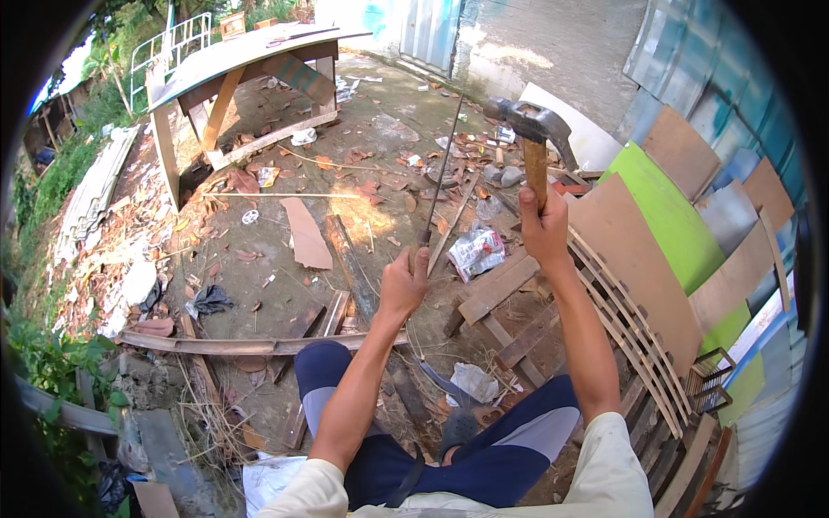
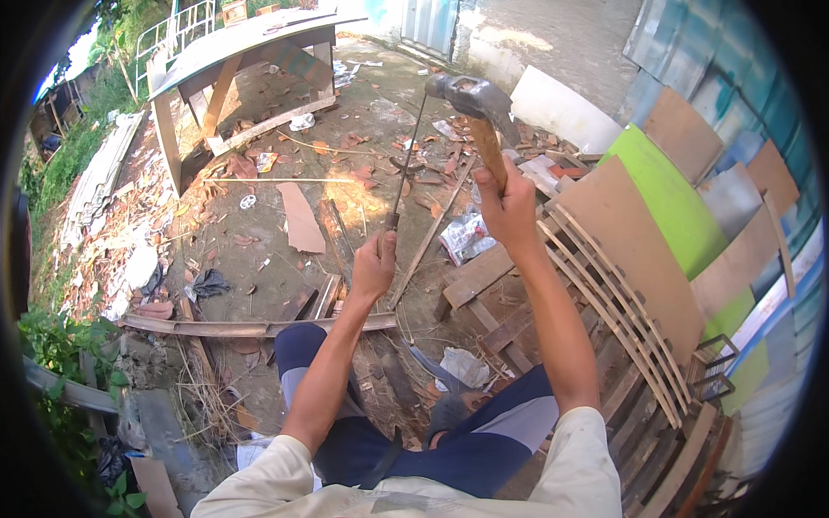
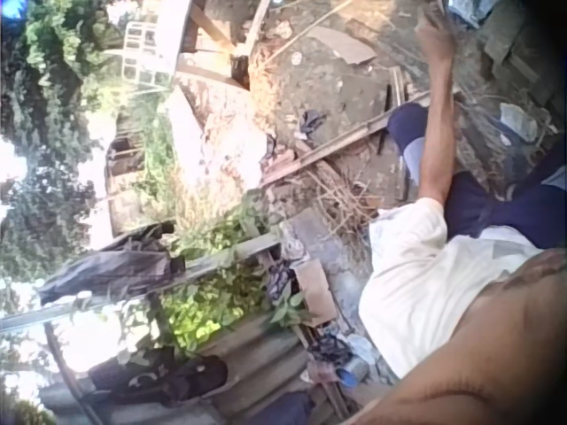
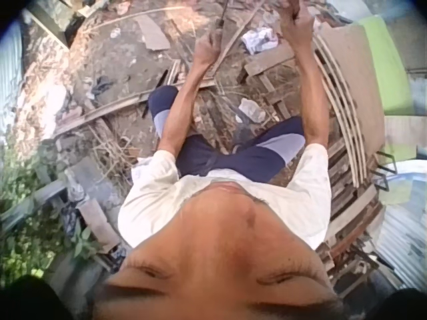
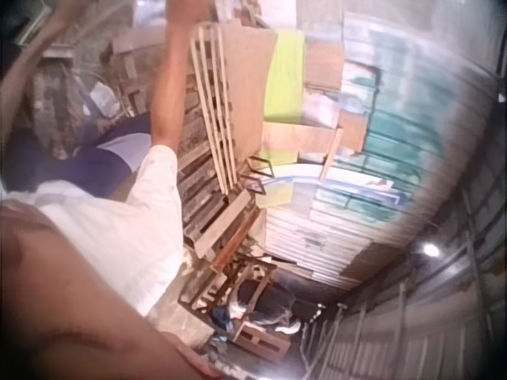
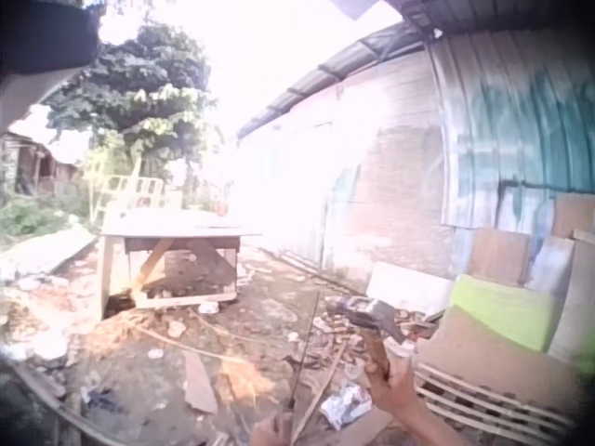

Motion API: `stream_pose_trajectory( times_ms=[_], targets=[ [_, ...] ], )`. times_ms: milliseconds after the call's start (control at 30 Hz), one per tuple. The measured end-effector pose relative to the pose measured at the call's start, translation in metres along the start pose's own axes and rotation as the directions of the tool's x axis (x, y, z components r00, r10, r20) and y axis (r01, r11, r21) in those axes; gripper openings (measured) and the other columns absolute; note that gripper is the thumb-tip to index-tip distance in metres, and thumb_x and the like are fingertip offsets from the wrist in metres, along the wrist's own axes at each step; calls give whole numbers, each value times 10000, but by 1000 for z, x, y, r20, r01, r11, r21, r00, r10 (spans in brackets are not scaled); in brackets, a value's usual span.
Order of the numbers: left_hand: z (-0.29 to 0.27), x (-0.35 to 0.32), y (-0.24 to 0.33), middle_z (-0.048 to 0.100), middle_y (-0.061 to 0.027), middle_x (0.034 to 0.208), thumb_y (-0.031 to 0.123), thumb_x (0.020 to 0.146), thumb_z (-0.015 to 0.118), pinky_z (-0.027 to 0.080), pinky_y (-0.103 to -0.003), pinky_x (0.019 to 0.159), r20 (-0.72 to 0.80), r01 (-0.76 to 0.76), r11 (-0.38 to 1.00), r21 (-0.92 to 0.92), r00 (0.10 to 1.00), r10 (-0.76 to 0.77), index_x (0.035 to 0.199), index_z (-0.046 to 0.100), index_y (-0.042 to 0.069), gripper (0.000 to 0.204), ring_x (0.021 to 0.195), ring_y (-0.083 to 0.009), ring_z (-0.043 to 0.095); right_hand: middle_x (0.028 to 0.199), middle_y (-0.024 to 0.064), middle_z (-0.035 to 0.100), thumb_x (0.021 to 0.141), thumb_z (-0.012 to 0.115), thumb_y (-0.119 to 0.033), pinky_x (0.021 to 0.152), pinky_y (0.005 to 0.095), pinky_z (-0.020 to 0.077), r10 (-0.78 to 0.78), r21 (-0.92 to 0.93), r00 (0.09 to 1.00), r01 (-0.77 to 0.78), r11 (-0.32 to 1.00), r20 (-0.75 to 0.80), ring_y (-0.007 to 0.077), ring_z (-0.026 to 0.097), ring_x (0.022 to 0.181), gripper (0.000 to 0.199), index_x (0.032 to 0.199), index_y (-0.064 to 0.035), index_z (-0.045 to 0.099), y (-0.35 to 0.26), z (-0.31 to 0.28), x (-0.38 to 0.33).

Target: The person sits on the ground and uses a hammer and a metal chisel to split a piece of wood. They repeatedly strike the chisel to separate the wood into smaller pieces.

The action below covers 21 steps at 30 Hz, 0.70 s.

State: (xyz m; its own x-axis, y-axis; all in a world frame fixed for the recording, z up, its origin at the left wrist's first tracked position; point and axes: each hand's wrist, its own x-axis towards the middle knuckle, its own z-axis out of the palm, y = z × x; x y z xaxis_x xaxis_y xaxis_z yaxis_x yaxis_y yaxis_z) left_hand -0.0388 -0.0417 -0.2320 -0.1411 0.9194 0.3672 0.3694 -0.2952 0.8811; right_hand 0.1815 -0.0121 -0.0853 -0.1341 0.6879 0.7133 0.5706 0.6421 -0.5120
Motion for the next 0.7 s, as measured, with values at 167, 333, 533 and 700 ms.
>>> stream_pose_trajectory(
  times_ms=[167, 333, 533, 700],
  targets=[
    [2, 0, 4, 577, -287, 660, 445, 1006, 492, 454, -498, 584, 52, 23, 1000, -10, 998, -22, 942, 594, -56, 515, 678, -501, 605, 575, 178, 573, 977, 568, -476, 514, 416, 415, 282, -380, 935, -186, 906, 214, 345, 595, 542, 503, 803, -5, 548, 16, -3, 13],
    [5, 5, -10, 580, -276, 666, 437, 1012, 483, 455, -491, 587, -6, -19, 1000, 10, 1000, 19, 929, 596, -36, 493, 696, -500, 608, 620, 195, 601, 969, 540, -532, 565, 467, 442, 88, -20, 996, -88, 996, -10, 383, 605, 586, 546, 904, 5, 610, -19, -15, 14],
    [3, 17, -16, 567, -238, 644, 438, 1013, 480, 455, -456, 579, -15, 61, 997, -48, 998, -62, 999, 621, -13, 473, 625, -448, 587, 710, 238, 640, 1025, 375, -531, 679, 520, 453, 461, -593, 842, -227, 773, 280, 474, 615, 728, 592, 926, 3, 611, 60, -17, -12],
    [-2, 24, -14, 547, -248, 641, 448, 1012, 483, 436, -456, 573, -55, 1, 997, -76, 998, -6, 928, 590, -27, 494, 598, -431, 561, 671, 175, 587, 1026, 334, -573, 665, 450, 455, 467, -221, 862, -425, 878, 198, 359, 609, 688, 629, 904, -8, 581, 43, -1, -27]
  ],
)
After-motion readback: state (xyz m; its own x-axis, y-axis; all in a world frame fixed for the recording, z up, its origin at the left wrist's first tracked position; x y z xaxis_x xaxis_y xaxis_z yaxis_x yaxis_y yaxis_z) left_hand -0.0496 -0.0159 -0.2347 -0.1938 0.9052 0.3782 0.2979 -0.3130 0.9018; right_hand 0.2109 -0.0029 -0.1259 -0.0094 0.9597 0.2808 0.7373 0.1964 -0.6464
